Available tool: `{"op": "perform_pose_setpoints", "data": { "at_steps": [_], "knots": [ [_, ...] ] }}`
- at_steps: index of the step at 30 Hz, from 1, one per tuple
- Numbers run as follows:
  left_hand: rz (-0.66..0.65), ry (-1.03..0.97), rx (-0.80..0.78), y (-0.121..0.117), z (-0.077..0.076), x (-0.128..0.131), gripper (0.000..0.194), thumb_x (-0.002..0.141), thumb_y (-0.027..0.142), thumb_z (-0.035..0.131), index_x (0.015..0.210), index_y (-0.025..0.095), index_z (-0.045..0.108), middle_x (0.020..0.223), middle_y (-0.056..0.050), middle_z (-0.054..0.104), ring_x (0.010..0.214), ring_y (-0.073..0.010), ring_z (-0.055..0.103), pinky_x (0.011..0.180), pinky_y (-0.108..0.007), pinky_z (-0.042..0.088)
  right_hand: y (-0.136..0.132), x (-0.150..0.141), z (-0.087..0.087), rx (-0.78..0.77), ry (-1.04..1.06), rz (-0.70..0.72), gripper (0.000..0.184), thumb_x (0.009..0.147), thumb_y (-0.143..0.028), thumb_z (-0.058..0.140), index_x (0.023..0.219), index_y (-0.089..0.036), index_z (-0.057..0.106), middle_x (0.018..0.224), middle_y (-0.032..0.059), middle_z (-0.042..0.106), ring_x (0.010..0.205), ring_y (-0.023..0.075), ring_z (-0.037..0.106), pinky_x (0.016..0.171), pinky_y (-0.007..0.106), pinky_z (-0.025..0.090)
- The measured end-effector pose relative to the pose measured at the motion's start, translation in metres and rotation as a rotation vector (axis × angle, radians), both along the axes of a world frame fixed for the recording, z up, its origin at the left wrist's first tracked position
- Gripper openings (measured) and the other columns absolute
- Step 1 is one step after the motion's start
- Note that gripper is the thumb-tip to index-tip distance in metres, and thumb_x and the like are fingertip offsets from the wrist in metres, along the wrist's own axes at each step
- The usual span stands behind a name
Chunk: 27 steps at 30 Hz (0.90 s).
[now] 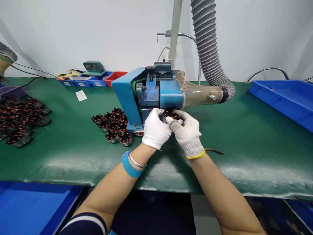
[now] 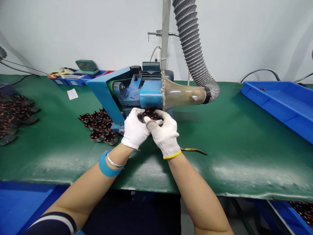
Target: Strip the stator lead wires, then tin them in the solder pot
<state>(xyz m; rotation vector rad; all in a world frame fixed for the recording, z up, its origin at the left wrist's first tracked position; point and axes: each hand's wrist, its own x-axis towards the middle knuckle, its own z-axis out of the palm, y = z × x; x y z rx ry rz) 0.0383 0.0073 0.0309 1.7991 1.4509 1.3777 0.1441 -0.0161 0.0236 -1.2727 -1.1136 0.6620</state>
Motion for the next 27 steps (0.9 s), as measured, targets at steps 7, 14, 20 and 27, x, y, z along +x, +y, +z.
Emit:
{"op": "perform_pose_setpoints", "data": {
  "at_steps": [7, 14, 20, 27],
  "knots": [
    [-0.262, -0.259, 0.01, -0.023, -0.017, -0.021, 0.057, 0.061, 0.036, 0.084, 0.098, 0.023, 0.042, 0.098, -0.003, 0.065, 0.087, -0.0189, 0.067, 0.082, -0.036, 0.057, -0.021, 0.008, -0.007, 0.28, -0.333, 0.282, 0.052, 0.068, -0.041, 0.077, 0.115, -0.021, 0.065, 0.11, 0.0087, 0.066, 0.1, 0.0267, 0.066, 0.091, 0.043, 0.056],
    [-0.561, -0.363, -0.236, -0.025, -0.004, -0.045, 0.073, 0.062, 0.024, 0.081, 0.128, 0.021, 0.047, 0.135, -0.014, 0.057, 0.124, -0.0303, 0.058, 0.102, -0.045, 0.053, -0.027, 0.021, 0.01, 0.494, -0.637, 0.37, 0.052, 0.082, -0.032, 0.061, 0.133, -0.023, 0.056, 0.138, 0.0126, 0.053, 0.128, 0.0312, 0.053, 0.106, 0.049, 0.049],
    [-0.753, -0.446, -0.382, -0.02, 0.0, -0.053, 0.071, 0.066, 0.026, 0.081, 0.131, 0.021, 0.053, 0.141, -0.013, 0.056, 0.136, -0.0327, 0.05, 0.11, -0.045, 0.047, -0.029, 0.021, 0.017, 0.481, -0.708, 0.436, 0.034, 0.084, -0.034, 0.06, 0.116, -0.026, 0.065, 0.126, 0.009, 0.064, 0.117, 0.0287, 0.061, 0.099, 0.048, 0.054],
    [-0.751, -0.429, -0.532, -0.025, -0.002, -0.044, 0.055, 0.06, 0.016, 0.08, 0.109, 0.021, 0.054, 0.093, -0.007, 0.071, 0.082, -0.0256, 0.074, 0.073, -0.038, 0.061, -0.013, 0.012, -0.004, 0.015, 0.277, 0.122, 0.034, 0.089, -0.05, 0.053, 0.072, -0.021, 0.054, 0.067, -0.0001, 0.059, 0.054, 0.0115, 0.056, 0.061, 0.032, 0.059]
  ]
}}
